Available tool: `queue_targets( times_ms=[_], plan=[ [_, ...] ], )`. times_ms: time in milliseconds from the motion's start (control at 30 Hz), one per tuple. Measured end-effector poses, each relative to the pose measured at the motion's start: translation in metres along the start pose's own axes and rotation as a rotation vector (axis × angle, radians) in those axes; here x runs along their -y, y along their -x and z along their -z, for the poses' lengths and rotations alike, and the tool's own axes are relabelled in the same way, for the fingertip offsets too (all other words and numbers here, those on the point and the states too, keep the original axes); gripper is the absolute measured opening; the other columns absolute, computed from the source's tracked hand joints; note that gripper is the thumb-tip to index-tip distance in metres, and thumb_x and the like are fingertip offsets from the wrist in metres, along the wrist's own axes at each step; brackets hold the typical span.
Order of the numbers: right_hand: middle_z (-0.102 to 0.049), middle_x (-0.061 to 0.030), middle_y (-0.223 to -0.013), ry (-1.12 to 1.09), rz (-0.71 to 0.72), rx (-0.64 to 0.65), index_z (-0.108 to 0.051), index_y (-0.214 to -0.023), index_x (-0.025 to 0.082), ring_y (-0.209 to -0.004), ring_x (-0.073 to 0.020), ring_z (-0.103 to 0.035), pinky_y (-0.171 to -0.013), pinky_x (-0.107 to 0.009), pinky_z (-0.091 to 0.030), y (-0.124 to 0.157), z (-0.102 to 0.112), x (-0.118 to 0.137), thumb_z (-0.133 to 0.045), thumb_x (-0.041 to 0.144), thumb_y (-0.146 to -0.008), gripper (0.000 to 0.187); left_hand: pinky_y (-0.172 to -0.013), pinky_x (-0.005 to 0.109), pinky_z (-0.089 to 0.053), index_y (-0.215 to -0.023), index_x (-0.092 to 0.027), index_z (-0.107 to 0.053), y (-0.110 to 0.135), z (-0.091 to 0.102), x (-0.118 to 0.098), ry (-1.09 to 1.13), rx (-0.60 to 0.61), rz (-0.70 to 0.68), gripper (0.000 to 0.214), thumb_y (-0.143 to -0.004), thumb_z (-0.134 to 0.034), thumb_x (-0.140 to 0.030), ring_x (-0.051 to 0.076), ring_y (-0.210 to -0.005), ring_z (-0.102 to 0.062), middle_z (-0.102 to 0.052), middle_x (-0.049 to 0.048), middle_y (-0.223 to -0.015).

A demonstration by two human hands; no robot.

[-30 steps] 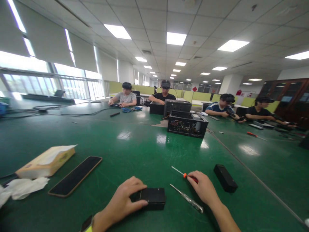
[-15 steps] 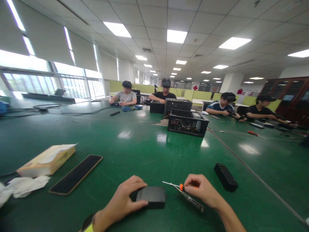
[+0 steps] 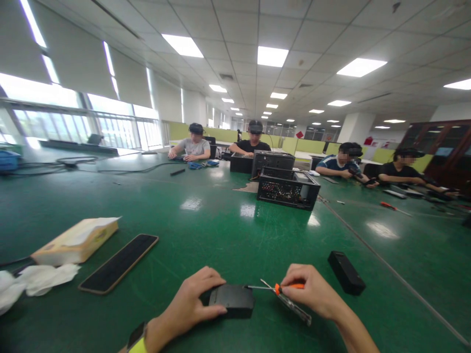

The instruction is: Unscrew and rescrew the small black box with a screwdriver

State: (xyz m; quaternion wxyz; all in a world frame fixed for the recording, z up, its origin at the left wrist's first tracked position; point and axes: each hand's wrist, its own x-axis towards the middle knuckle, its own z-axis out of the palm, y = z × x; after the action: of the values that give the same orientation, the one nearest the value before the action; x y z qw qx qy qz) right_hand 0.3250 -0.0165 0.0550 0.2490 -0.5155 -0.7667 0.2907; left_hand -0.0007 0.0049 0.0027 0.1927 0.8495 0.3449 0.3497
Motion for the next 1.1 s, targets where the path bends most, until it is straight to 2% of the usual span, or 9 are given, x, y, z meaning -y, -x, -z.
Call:
queue_targets(
  times_ms=[133, 333, 500, 600, 700, 833, 900, 1000, 1100],
  plan=[
    [-0.066, -0.0032, -0.071, 0.112, 0.065, 0.039, -0.078, -0.070, 0.019, -0.066, -0.0169, -0.060, -0.060, -0.026, -0.044, -0.014, 0.015, 0.021, -0.066, 0.025, -0.076, 0.015, -0.073, 0.031, -0.052, -0.099, -0.018, -0.074, 0.000, -0.001, 0.002, -0.014, -0.012, -0.017, 0.044, -0.072, -0.080, -0.052, 0.024, -0.084, -0.063, -0.069, 0.0077, -0.092],
    [-0.070, -0.0019, -0.070, 0.408, 0.205, 0.168, -0.079, -0.070, 0.021, -0.062, -0.0157, -0.060, -0.056, -0.024, -0.042, -0.053, 0.033, 0.081, -0.063, 0.013, -0.066, 0.019, -0.073, 0.031, -0.051, -0.099, -0.017, -0.072, -0.001, -0.002, 0.004, -0.011, -0.009, -0.049, 0.046, -0.075, -0.077, -0.056, 0.024, -0.084, -0.063, -0.068, 0.0079, -0.092],
    [-0.073, 0.0000, -0.071, 0.454, 0.337, 0.120, -0.080, -0.081, 0.024, -0.062, -0.0166, -0.063, -0.058, -0.025, -0.043, -0.082, 0.020, 0.117, -0.070, 0.012, -0.062, 0.024, -0.073, 0.030, -0.051, -0.103, -0.018, -0.071, 0.000, -0.003, 0.007, -0.003, -0.018, -0.075, 0.049, -0.078, -0.071, -0.061, 0.024, -0.084, -0.063, -0.068, 0.0084, -0.092],
    [-0.070, 0.0000, -0.067, 0.457, 0.378, 0.017, -0.077, -0.075, 0.022, -0.062, -0.0161, -0.061, -0.058, -0.025, -0.041, -0.091, 0.006, 0.125, -0.073, 0.019, -0.068, 0.008, -0.074, 0.031, -0.051, -0.103, -0.018, -0.071, 0.001, -0.003, 0.006, 0.005, -0.016, -0.070, 0.049, -0.078, -0.071, -0.061, 0.024, -0.085, -0.062, -0.068, 0.0083, -0.094],
    [-0.068, -0.0002, -0.068, 0.234, 0.392, -0.096, -0.074, -0.078, 0.020, -0.061, -0.0144, -0.058, -0.058, -0.025, -0.042, -0.094, -0.008, 0.124, -0.070, 0.033, -0.080, 0.014, -0.075, 0.031, -0.050, -0.103, -0.018, -0.071, 0.001, -0.003, 0.005, 0.005, -0.013, -0.062, 0.048, -0.079, -0.072, -0.059, 0.024, -0.086, -0.062, -0.068, 0.0078, -0.094],
    [-0.064, 0.0013, -0.064, -0.424, 0.292, -0.236, -0.070, -0.081, 0.018, -0.056, -0.0120, -0.058, -0.053, -0.023, -0.045, -0.095, -0.022, 0.110, -0.066, 0.045, -0.084, 0.028, -0.075, 0.031, -0.051, -0.103, -0.018, -0.071, 0.000, -0.002, 0.003, 0.011, -0.018, -0.060, 0.048, -0.078, -0.073, -0.059, 0.024, -0.086, -0.063, -0.069, 0.0078, -0.094],
    [-0.054, 0.0054, -0.053, -0.684, 0.242, -0.289, -0.067, -0.080, 0.017, -0.045, -0.0090, -0.052, -0.044, -0.020, -0.042, -0.094, -0.027, 0.102, -0.063, 0.052, -0.085, 0.035, -0.075, 0.031, -0.051, -0.102, -0.017, -0.071, 0.000, -0.002, 0.003, 0.016, -0.020, -0.055, 0.047, -0.078, -0.073, -0.058, 0.024, -0.086, -0.063, -0.069, 0.0080, -0.094],
    [-0.034, 0.0119, -0.043, -0.919, 0.213, -0.353, -0.063, -0.075, 0.018, -0.032, -0.0042, -0.032, -0.032, -0.016, -0.029, -0.092, -0.031, 0.096, -0.061, 0.055, -0.086, 0.039, -0.074, 0.031, -0.051, -0.102, -0.017, -0.072, 0.000, -0.002, 0.003, 0.020, -0.018, -0.046, 0.046, -0.077, -0.075, -0.056, 0.024, -0.084, -0.063, -0.068, 0.0078, -0.092],
    [-0.030, 0.0132, -0.042, -1.012, 0.225, -0.317, -0.064, -0.075, 0.017, -0.030, -0.0026, -0.024, -0.028, -0.014, -0.026, -0.088, -0.032, 0.099, -0.065, 0.053, -0.085, 0.038, -0.075, 0.031, -0.051, -0.101, -0.017, -0.072, 0.000, -0.002, 0.003, 0.024, -0.016, -0.047, 0.045, -0.077, -0.075, -0.055, 0.024, -0.084, -0.063, -0.068, 0.0080, -0.092]
  ],
)
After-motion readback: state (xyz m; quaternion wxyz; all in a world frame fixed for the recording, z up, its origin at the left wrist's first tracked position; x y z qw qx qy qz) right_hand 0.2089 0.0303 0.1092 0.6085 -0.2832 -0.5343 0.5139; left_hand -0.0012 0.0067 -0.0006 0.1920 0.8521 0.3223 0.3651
